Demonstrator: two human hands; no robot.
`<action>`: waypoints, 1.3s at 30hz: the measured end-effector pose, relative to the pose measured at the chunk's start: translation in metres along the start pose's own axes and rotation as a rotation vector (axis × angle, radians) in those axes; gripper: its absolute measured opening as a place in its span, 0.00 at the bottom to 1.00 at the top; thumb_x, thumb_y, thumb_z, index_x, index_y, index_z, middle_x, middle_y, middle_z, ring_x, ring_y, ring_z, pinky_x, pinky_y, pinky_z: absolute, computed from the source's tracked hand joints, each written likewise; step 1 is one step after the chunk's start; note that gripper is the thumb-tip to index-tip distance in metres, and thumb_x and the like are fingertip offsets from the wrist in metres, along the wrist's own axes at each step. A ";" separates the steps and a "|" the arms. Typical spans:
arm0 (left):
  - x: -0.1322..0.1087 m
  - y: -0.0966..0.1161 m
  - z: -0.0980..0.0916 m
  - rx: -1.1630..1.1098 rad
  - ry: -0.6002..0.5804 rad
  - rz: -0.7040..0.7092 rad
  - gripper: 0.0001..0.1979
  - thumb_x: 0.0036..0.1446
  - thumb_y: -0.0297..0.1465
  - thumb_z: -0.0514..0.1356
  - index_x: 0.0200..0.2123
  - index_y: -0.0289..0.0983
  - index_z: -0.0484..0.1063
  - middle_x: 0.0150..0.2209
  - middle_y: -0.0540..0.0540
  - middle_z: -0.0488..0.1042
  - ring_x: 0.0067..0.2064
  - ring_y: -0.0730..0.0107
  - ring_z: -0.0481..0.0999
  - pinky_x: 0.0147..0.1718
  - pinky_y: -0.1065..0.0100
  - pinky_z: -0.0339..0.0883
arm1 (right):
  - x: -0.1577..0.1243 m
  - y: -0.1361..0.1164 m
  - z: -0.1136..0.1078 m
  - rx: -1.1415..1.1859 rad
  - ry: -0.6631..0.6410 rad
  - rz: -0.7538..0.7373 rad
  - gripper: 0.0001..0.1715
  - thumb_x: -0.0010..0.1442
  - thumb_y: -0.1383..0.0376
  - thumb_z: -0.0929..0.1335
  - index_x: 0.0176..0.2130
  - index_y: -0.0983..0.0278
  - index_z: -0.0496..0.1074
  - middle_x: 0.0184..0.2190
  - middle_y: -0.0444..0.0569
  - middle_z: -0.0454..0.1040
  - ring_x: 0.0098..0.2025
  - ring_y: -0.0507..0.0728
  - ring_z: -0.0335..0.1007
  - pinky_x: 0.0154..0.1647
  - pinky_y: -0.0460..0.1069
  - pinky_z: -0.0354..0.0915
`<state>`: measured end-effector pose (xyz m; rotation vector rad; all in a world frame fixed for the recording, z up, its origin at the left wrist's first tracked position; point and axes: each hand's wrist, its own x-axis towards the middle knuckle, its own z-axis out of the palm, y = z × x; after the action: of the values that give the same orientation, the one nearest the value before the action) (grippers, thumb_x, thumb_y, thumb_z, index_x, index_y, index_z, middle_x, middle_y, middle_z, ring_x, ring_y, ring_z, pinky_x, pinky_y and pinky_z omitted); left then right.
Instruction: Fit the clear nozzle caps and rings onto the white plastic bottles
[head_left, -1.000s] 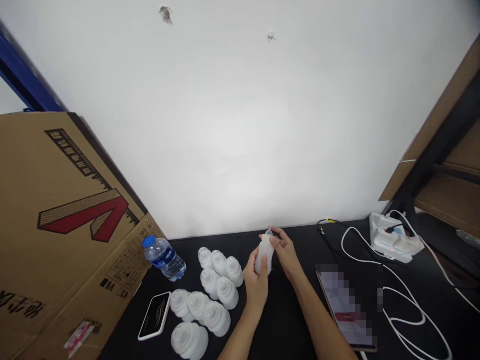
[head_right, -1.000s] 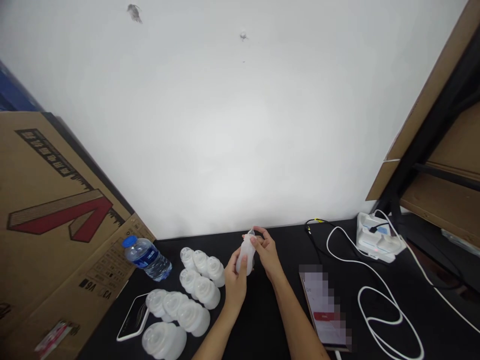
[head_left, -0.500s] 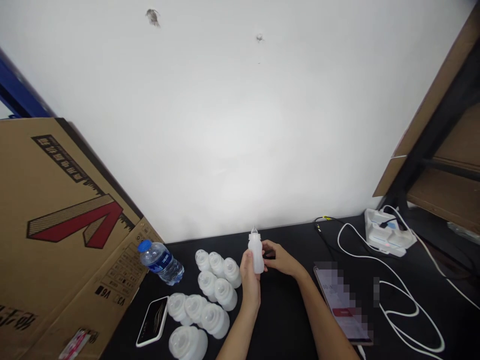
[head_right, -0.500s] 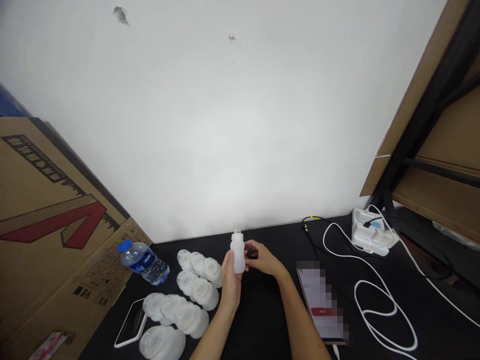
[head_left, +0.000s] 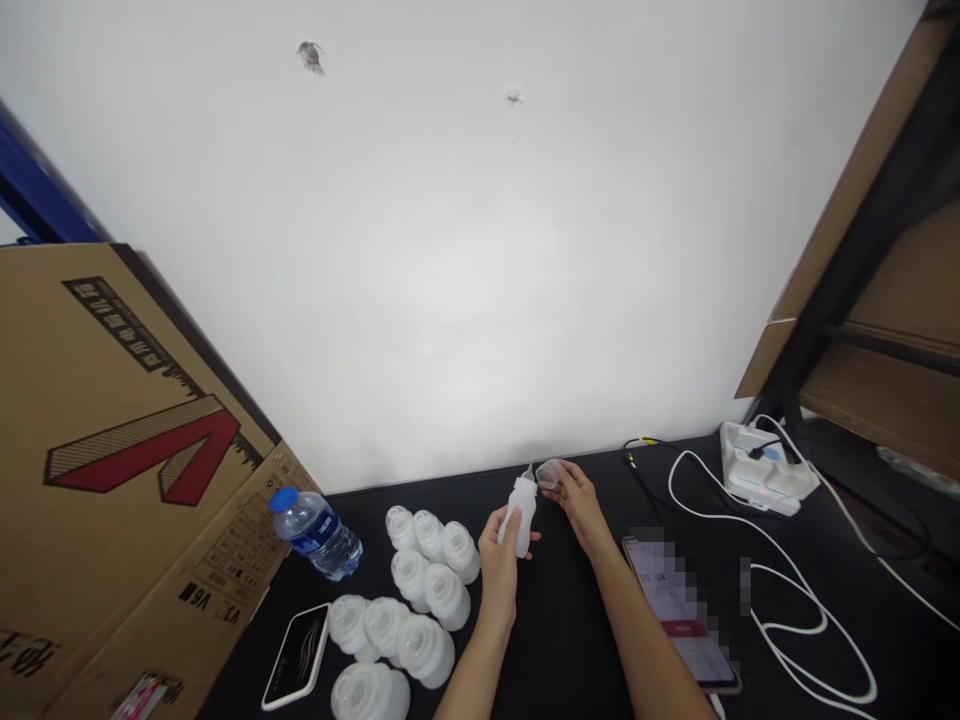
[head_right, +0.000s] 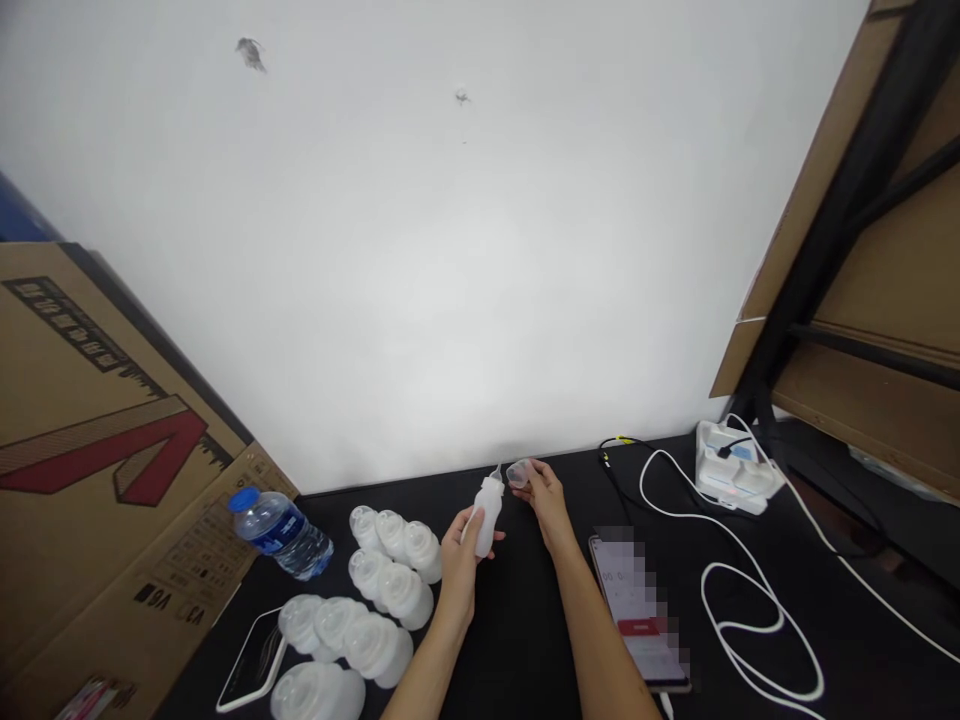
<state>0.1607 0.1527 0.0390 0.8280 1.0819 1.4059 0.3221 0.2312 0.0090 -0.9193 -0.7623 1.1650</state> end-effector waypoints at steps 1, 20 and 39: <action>0.000 -0.001 0.000 0.018 -0.007 -0.015 0.32 0.52 0.55 0.74 0.46 0.33 0.81 0.42 0.38 0.84 0.33 0.59 0.87 0.22 0.73 0.67 | 0.000 -0.003 0.000 0.076 0.017 0.007 0.30 0.55 0.43 0.80 0.47 0.59 0.78 0.38 0.49 0.85 0.33 0.60 0.83 0.36 0.55 0.78; 0.001 -0.012 0.002 -0.029 -0.029 0.023 0.32 0.56 0.58 0.71 0.45 0.33 0.80 0.33 0.43 0.81 0.30 0.66 0.82 0.25 0.71 0.71 | -0.024 -0.002 0.027 -0.156 -0.281 -0.056 0.45 0.51 0.50 0.83 0.61 0.54 0.67 0.51 0.50 0.79 0.44 0.60 0.78 0.47 0.55 0.74; -0.007 -0.017 0.015 0.010 0.006 0.212 0.27 0.60 0.53 0.70 0.47 0.36 0.78 0.42 0.40 0.81 0.33 0.62 0.80 0.25 0.68 0.71 | -0.042 -0.013 0.051 0.008 -0.202 0.077 0.43 0.61 0.41 0.77 0.64 0.52 0.61 0.40 0.48 0.84 0.35 0.63 0.82 0.31 0.53 0.75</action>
<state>0.1811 0.1477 0.0289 0.9680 1.0294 1.5811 0.2733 0.1983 0.0417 -0.8383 -0.8899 1.3417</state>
